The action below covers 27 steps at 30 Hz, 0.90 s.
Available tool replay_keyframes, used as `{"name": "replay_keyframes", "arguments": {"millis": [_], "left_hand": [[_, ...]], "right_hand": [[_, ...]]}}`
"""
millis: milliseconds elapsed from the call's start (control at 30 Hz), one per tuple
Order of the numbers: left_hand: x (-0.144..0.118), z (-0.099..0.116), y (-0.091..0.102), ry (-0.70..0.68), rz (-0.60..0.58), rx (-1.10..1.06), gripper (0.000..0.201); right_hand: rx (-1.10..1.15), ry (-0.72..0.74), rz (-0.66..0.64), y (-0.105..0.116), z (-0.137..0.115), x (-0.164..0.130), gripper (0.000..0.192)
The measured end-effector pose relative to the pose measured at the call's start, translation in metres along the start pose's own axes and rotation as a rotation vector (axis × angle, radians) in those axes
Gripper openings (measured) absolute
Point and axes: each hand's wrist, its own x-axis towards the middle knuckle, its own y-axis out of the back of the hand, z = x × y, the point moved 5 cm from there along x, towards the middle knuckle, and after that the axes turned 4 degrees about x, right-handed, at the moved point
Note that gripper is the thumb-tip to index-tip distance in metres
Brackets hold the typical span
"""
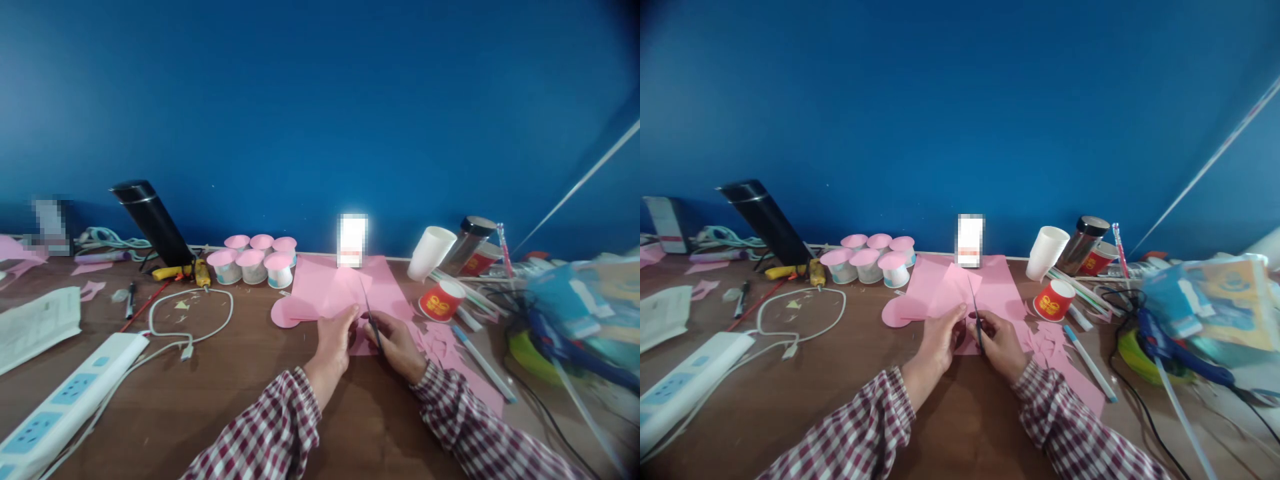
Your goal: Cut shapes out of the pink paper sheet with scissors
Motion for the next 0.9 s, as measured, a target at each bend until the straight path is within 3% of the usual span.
{"name": "replay_keyframes", "arguments": {"millis": [667,900], "left_hand": [[0.0009,0.0010,0.0008,0.034,0.045,0.003,0.036],[0.0004,0.0035,0.0002,-0.009,0.034,0.048,0.032]], "right_hand": [[-0.021,-0.048,-0.006,0.0004,-0.0040,0.0001,0.037],[0.011,-0.045,-0.019,-0.0008,-0.0010,-0.0011,0.033]]}}
